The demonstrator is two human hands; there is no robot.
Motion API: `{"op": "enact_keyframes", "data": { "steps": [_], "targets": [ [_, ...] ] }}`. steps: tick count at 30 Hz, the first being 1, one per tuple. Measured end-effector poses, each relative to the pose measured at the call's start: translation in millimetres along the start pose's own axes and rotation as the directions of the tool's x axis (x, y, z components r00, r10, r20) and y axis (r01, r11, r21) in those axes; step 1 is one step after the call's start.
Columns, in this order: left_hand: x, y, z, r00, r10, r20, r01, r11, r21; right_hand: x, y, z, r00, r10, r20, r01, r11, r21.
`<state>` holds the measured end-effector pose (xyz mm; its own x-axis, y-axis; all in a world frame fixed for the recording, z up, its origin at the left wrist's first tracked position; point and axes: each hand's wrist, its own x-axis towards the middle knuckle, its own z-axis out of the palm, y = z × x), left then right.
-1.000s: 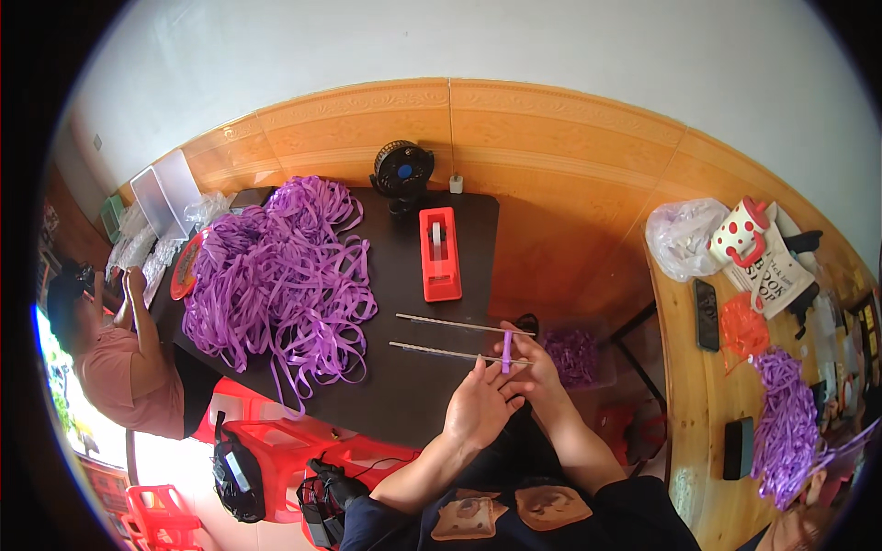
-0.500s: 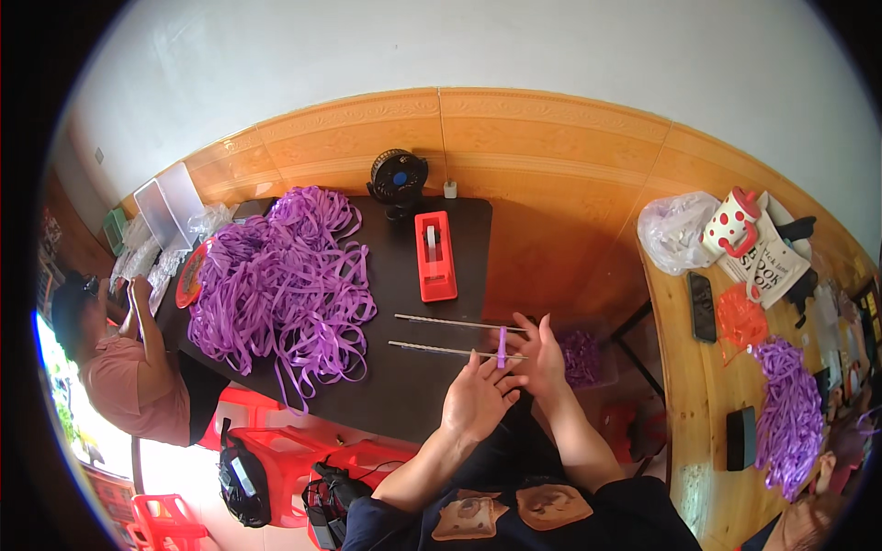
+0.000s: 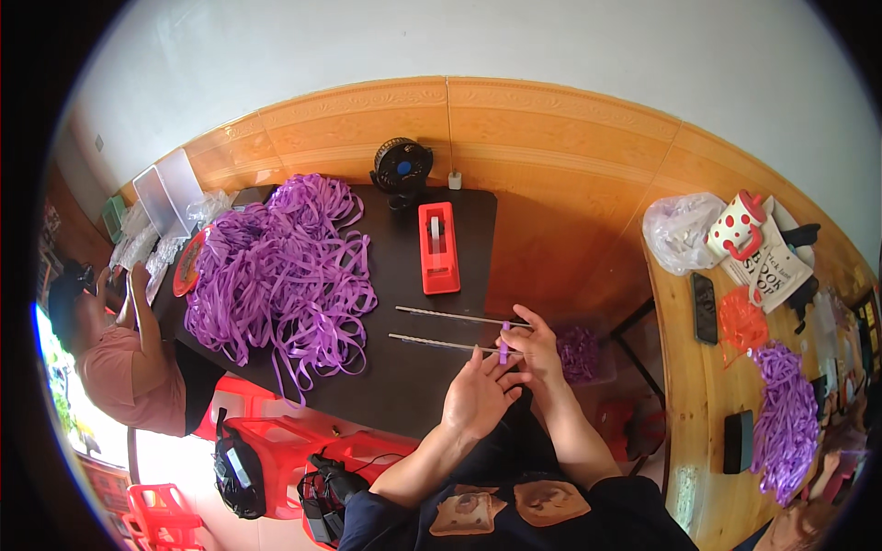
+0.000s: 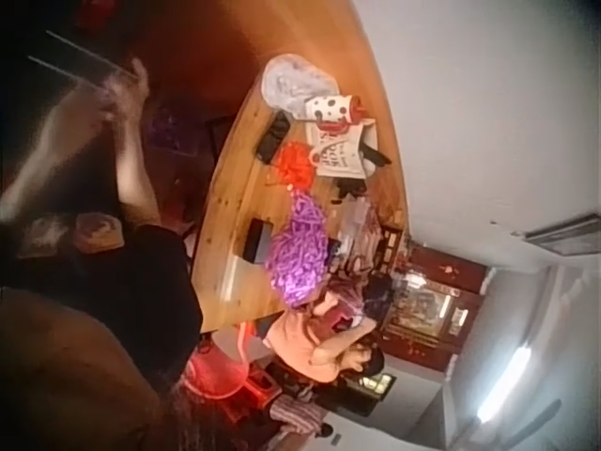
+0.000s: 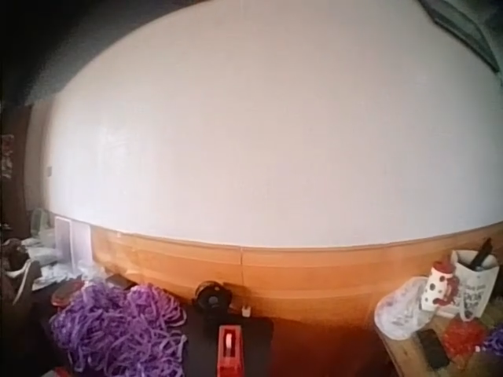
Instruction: The recorder is wrapping purple ribbons around a metal jig and using tape to secure them to create bows.
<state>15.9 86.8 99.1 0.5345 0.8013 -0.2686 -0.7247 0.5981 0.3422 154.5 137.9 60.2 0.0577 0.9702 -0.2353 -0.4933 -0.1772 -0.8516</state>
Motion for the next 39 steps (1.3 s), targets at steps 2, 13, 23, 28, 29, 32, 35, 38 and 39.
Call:
{"op": "enact_keyframes", "data": {
  "steps": [2, 13, 23, 28, 29, 32, 35, 38, 39],
  "targets": [
    [-1.4, 0.7, 3.5, 1.0, 0.006, -0.013, -0.006, 1.0, 0.008, 5.4, 0.8, -7.0, 0.99, 0.007, 0.142, -0.007, 1.0, 0.003],
    [-0.9, -0.9, -2.9, 1.0, 0.019, -0.005, -0.019, 1.0, 0.013, 29.0, 48.1, -19.5, 0.771, -0.205, 0.603, -0.252, 0.771, 0.585],
    [-1.2, -1.5, -6.6, 0.999, 0.03, 0.016, -0.03, 1.0, -0.004, 22.5, 47.3, -26.3, 0.776, -0.194, 0.601, -0.263, 0.765, 0.587],
    [-1.3, -9.4, 3.1, 0.995, 0.081, -0.062, -0.064, 0.969, 0.238, 39.4, 39.3, -11.7, 0.757, -0.233, 0.611, -0.181, 0.823, 0.538],
    [-6.9, -13.4, 3.8, 0.995, 0.074, -0.06, -0.057, 0.968, 0.244, 36.4, 39.1, -12.6, 0.818, -0.209, 0.537, -0.129, 0.842, 0.524],
    [-32.9, -20.7, 15.4, 0.992, -0.082, 0.101, 0.047, 0.95, 0.309, 31.8, 38.4, -20.1, 0.871, -0.211, 0.443, -0.096, 0.813, 0.574],
    [-58.2, -18.4, 17.0, 0.906, -0.324, 0.272, 0.203, 0.897, 0.394, 7.9, 18.2, -50.9, 0.863, -0.288, 0.416, -0.035, 0.786, 0.617],
    [-79.8, 5.5, 21.8, 0.853, -0.372, 0.367, 0.089, 0.795, 0.6, -17.0, -22.6, -93.9, 0.926, -0.342, 0.158, 0.32, 0.936, 0.148],
    [-85.7, 12.4, 21.3, 0.866, -0.338, 0.369, 0.041, 0.782, 0.621, -18.6, -34.8, -102.5, 0.917, -0.384, 0.111, 0.392, 0.918, -0.064]
  ]
}}
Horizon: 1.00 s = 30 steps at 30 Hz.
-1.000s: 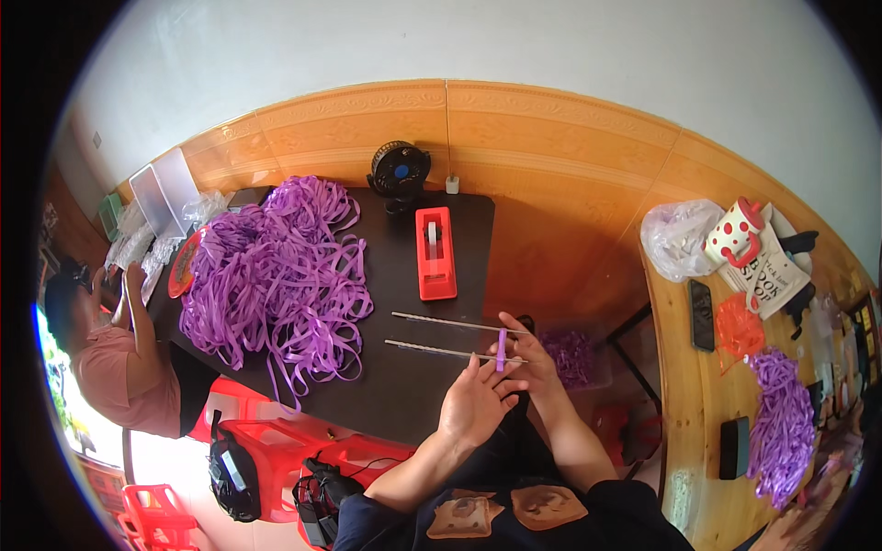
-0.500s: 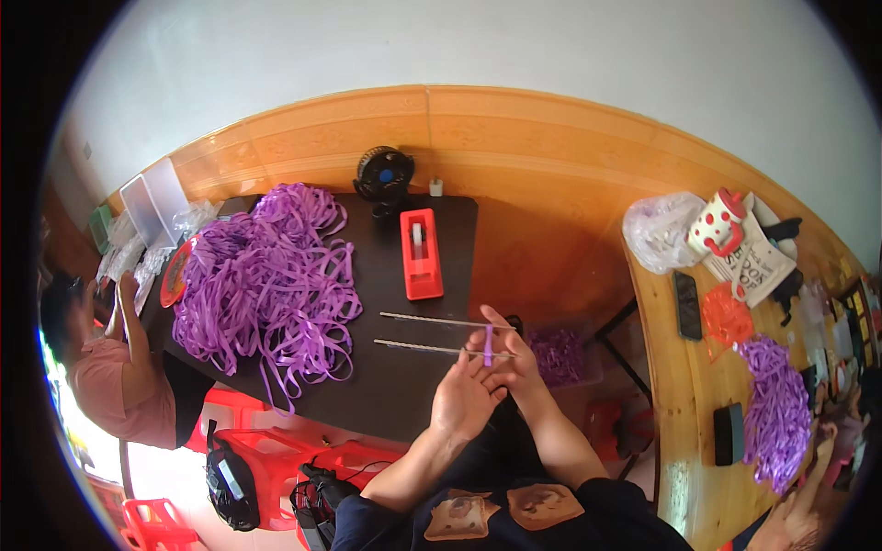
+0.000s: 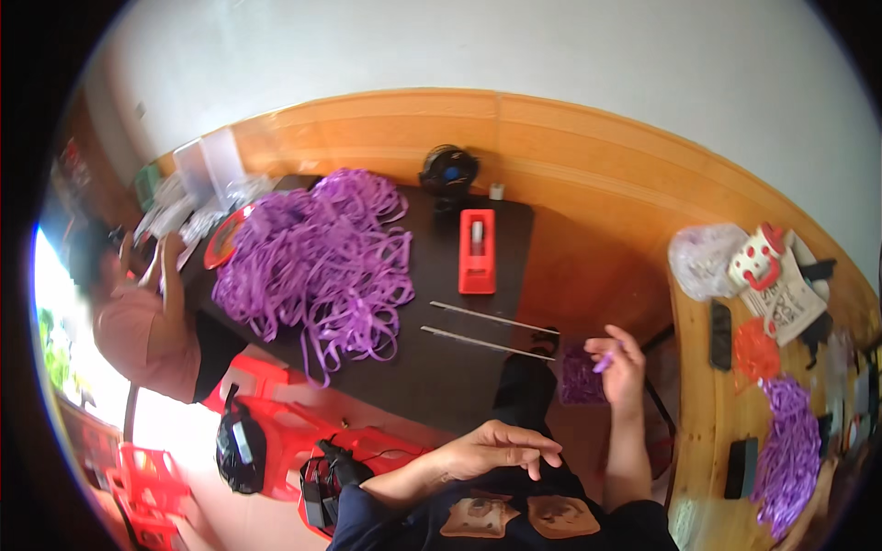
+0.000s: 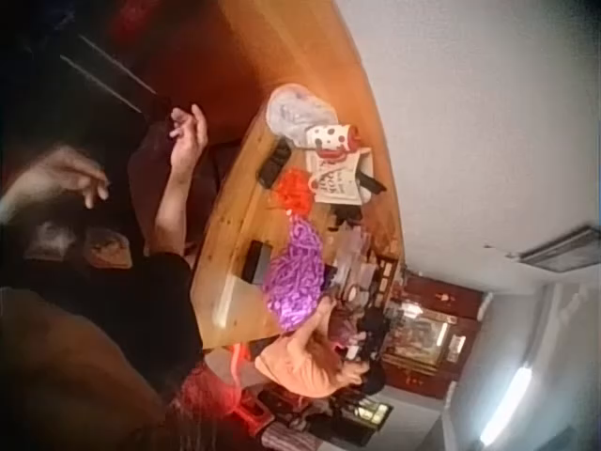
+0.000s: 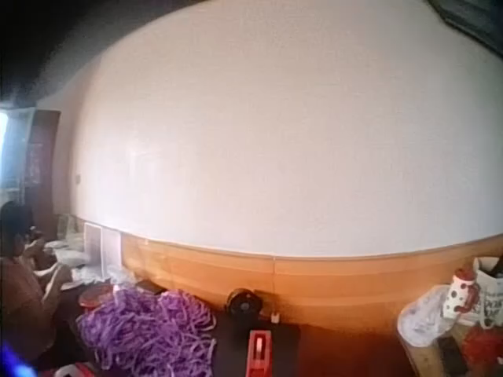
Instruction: The recorder is wrapping purple ribbons around a metal jig and using tape to secure them to create bows.
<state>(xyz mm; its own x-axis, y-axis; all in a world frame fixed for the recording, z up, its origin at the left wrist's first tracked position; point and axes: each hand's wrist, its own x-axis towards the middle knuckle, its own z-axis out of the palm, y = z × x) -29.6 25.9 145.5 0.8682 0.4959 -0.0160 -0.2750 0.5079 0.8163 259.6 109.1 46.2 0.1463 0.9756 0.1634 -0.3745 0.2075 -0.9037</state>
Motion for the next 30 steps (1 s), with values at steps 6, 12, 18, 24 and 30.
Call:
{"op": "enact_keyframes", "data": {
  "steps": [6, 12, 18, 24, 30],
  "targets": [
    [-16.8, 23.8, -12.6, 0.766, 0.605, -0.217, -0.123, 0.469, 0.874, 23.8, 73.7, -128.2, 0.947, -0.201, -0.252, -0.124, 0.493, -0.861],
    [-48.4, 25.7, -68.8, 0.168, 0.943, -0.288, 0.893, -0.022, 0.449, -37.0, 102.0, -77.9, 0.91, -0.093, -0.403, -0.134, 0.855, -0.501],
    [-32.9, 13.5, -52.3, 0.409, 0.912, 0.043, 0.488, -0.258, 0.834, -74.9, -14.4, 97.3, 0.847, -0.448, 0.285, 0.502, 0.5, -0.706],
    [-19.7, -17.1, -11.4, 0.672, 0.732, 0.113, -0.068, -0.09, 0.994, -66.4, -31.8, 143.4, 0.588, -0.075, 0.805, 0.496, 0.82, -0.285],
    [-61.9, 21.2, -24.6, 0.746, 0.651, -0.138, -0.062, 0.275, 0.959, -68.8, -37.2, 126.3, 0.733, -0.004, 0.68, 0.42, 0.789, -0.448]
  ]
}}
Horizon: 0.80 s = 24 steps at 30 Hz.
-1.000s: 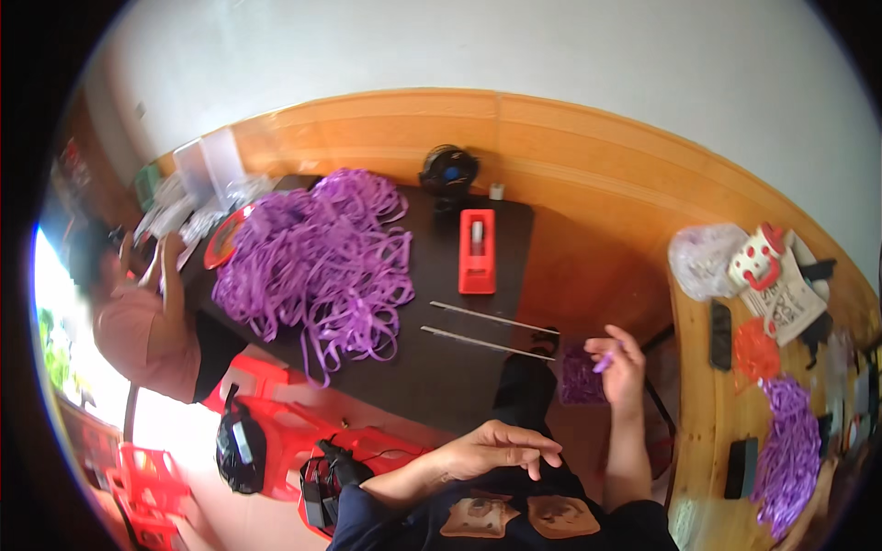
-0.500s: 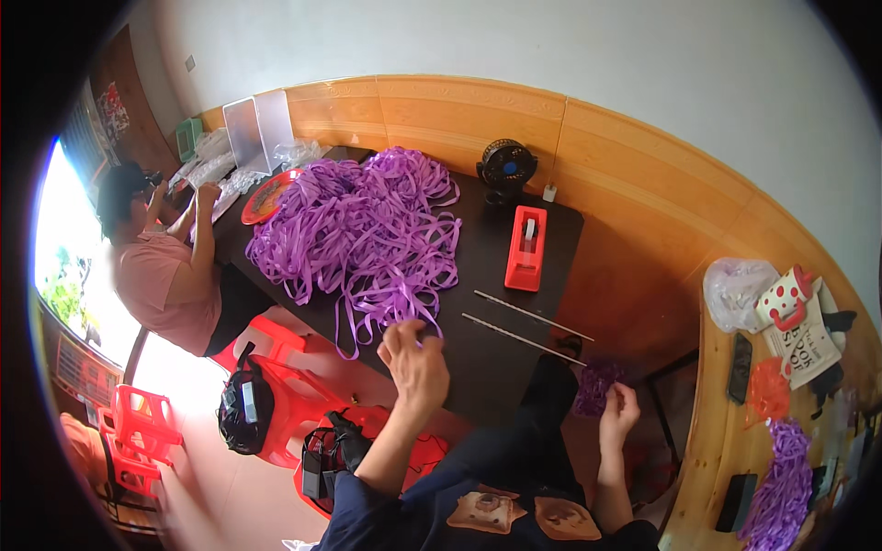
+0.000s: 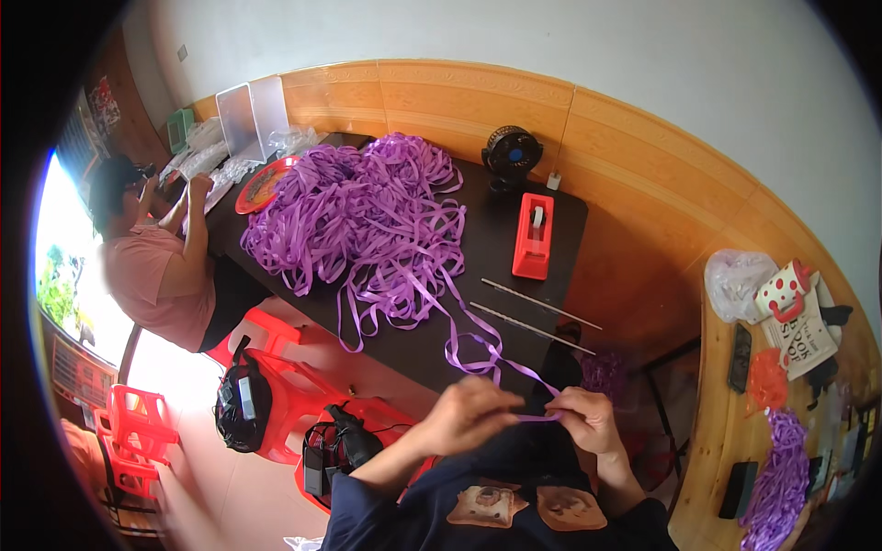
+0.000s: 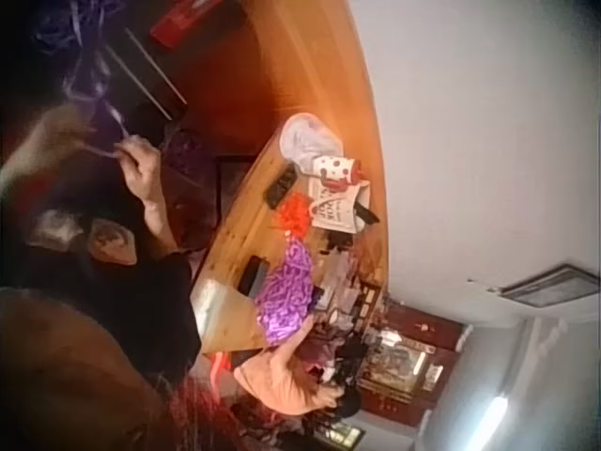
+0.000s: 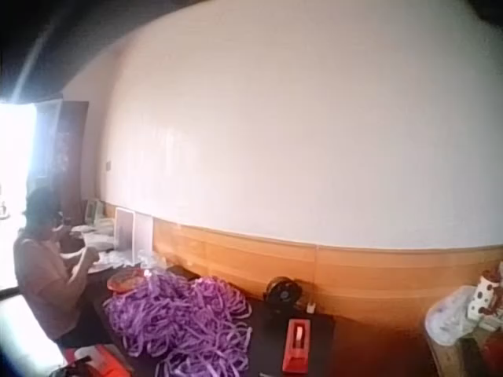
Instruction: The recorder is wrapping purple ribbons around a metal jig and using tape to secure them to create bows.
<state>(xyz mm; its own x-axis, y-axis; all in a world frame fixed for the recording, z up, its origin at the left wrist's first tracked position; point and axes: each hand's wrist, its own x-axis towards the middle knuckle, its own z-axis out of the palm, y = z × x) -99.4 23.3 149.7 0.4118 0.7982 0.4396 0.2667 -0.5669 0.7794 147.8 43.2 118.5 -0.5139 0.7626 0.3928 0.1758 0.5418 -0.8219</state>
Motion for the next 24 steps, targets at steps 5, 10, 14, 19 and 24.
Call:
{"op": "enact_keyframes", "data": {
  "steps": [5, 10, 14, 19, 24],
  "targets": [
    [9.8, -38.9, -30.2, 0.985, 0.032, -0.168, 0.082, 0.775, 0.627, -9.9, -12.9, -16.7, 0.994, -0.106, -0.031, 0.106, 0.994, 0.001],
    [1.9, -78.5, -52.7, 0.981, 0.065, -0.181, 0.107, 0.594, 0.798, -29.4, -18.4, -38.3, 0.985, -0.078, -0.153, 0.101, 0.983, 0.152],
    [19.0, -84.8, -77.1, 0.922, 0.032, -0.385, 0.302, 0.563, 0.769, -44.7, -11.1, -32.9, 0.986, 0.01, -0.166, 0.025, 0.978, 0.208],
    [41.2, -34.2, -30.4, 0.907, 0.245, -0.342, 0.011, 0.799, 0.601, -38.8, -12.4, -30.8, 0.989, -0.064, -0.136, 0.077, 0.992, 0.097],
    [42.9, -28.1, 27.3, 0.993, 0.107, 0.04, -0.111, 0.834, 0.541, -34.5, -28.5, -44.1, 0.969, -0.141, -0.201, 0.191, 0.947, 0.257]
  ]
}}
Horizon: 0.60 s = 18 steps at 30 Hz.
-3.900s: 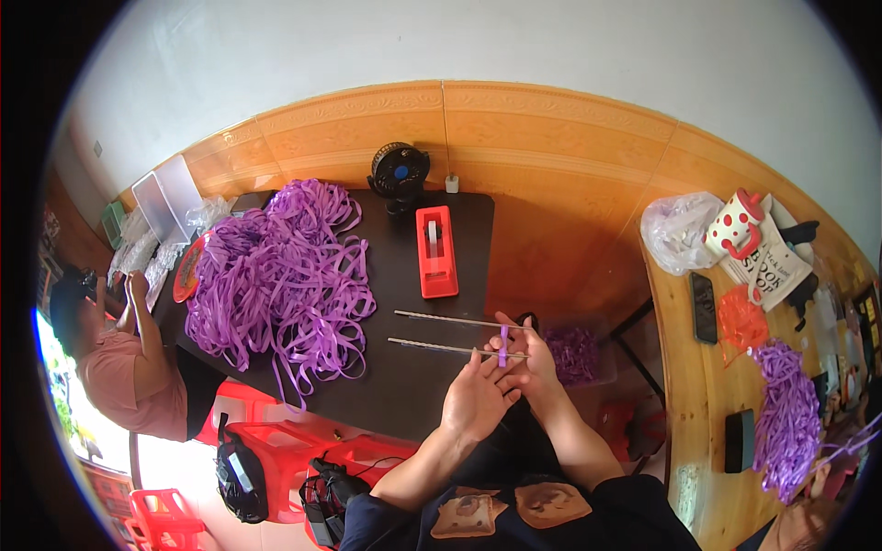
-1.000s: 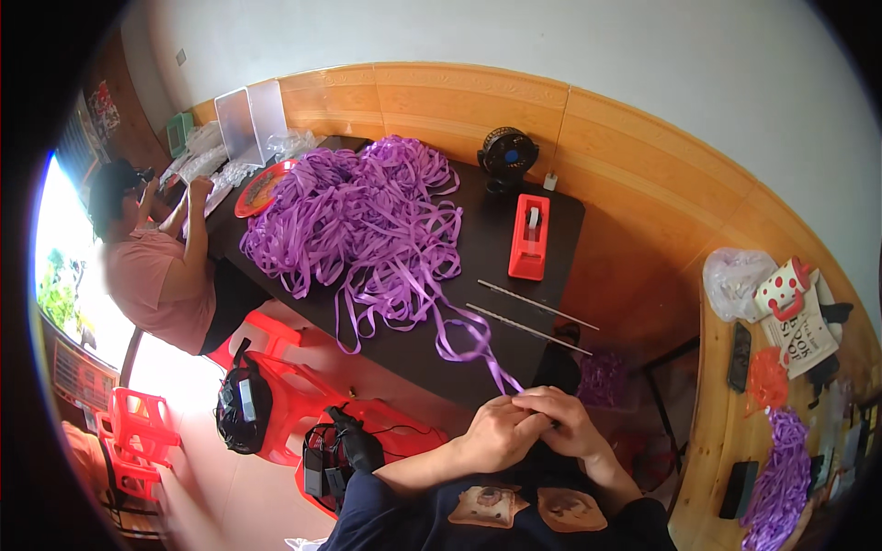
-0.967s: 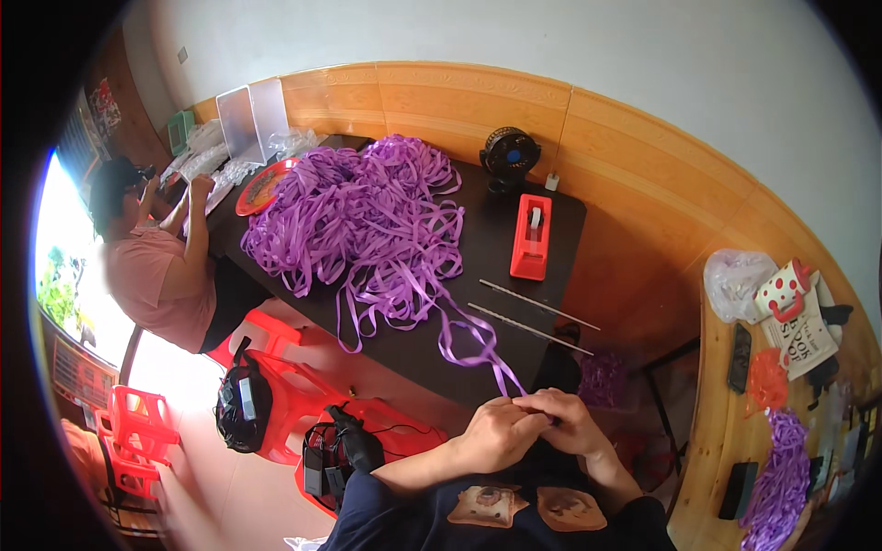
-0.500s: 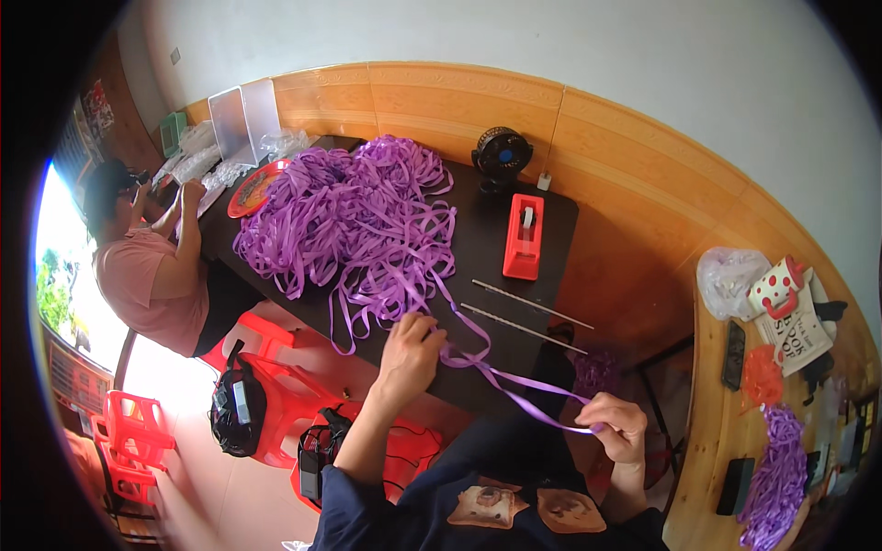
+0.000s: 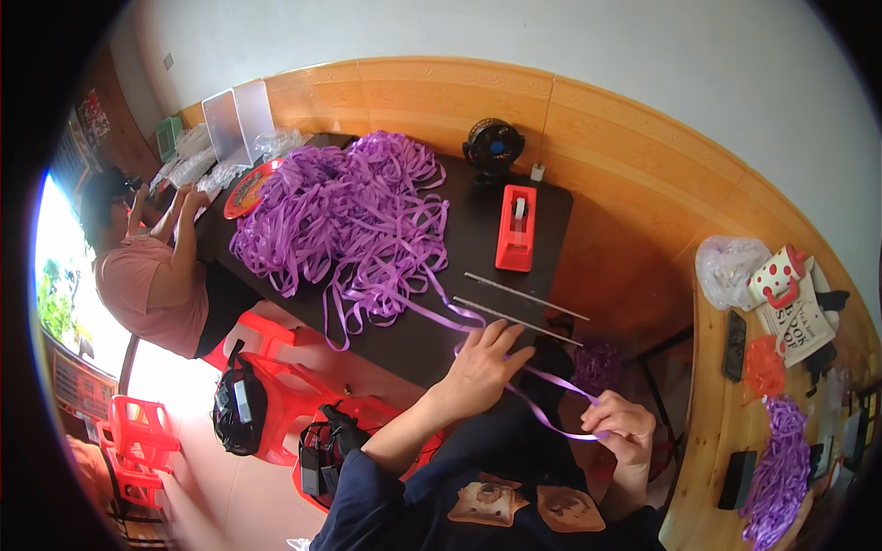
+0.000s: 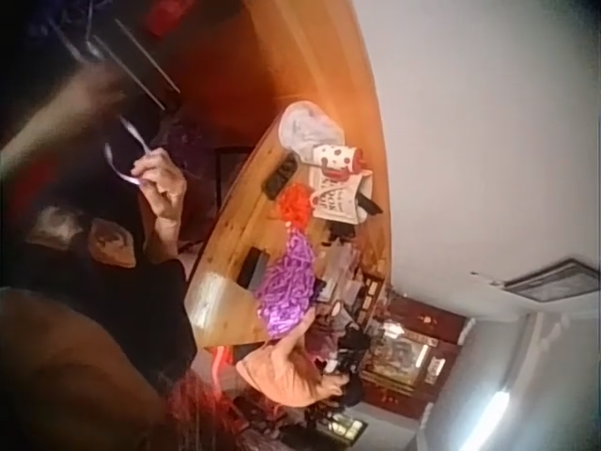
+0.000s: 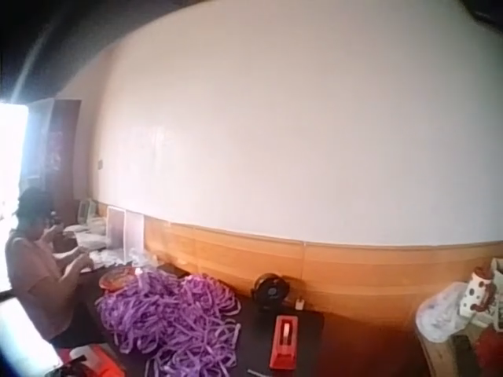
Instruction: The recorder is wrapping purple ribbons around a metal jig and using tape to secure them to create bows.
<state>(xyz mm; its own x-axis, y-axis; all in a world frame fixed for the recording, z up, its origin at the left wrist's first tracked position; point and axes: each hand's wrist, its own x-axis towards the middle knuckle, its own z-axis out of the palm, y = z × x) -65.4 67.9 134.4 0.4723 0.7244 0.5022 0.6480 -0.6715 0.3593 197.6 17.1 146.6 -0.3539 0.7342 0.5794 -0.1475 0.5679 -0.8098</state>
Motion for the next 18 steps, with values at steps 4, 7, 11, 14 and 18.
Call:
{"op": "enact_keyframes", "data": {
  "steps": [4, 7, 11, 14, 18],
  "targets": [
    [0.6, -8.2, 14.1, 0.999, 0.015, -0.03, -0.016, 0.999, -0.032, -26.3, 15.2, -31.5, 0.991, 0.057, -0.125, -0.019, 0.958, 0.285],
    [2.3, 4.4, 12.5, 0.999, -0.013, -0.053, 0.005, 0.989, -0.147, -42.6, 21.6, -40.6, 0.877, 0.324, -0.354, -0.212, 0.924, 0.319],
    [7.9, 26.1, 8.2, 0.994, -0.109, 0.02, 0.109, 0.928, -0.356, -46.6, 32.3, -48.1, 0.819, 0.127, -0.559, -0.339, 0.894, -0.293],
    [11.8, 41.4, 12.8, 0.98, -0.166, 0.111, 0.198, 0.886, -0.42, -17.5, 22.2, -3.7, 0.92, 0.193, -0.341, -0.263, 0.95, -0.171],
    [14.7, 57.4, 18.8, 0.982, -0.167, 0.092, 0.19, 0.859, -0.475, -1.2, 29.7, 30.5, 0.931, 0.222, -0.291, -0.252, 0.965, -0.071]
  ]
}}
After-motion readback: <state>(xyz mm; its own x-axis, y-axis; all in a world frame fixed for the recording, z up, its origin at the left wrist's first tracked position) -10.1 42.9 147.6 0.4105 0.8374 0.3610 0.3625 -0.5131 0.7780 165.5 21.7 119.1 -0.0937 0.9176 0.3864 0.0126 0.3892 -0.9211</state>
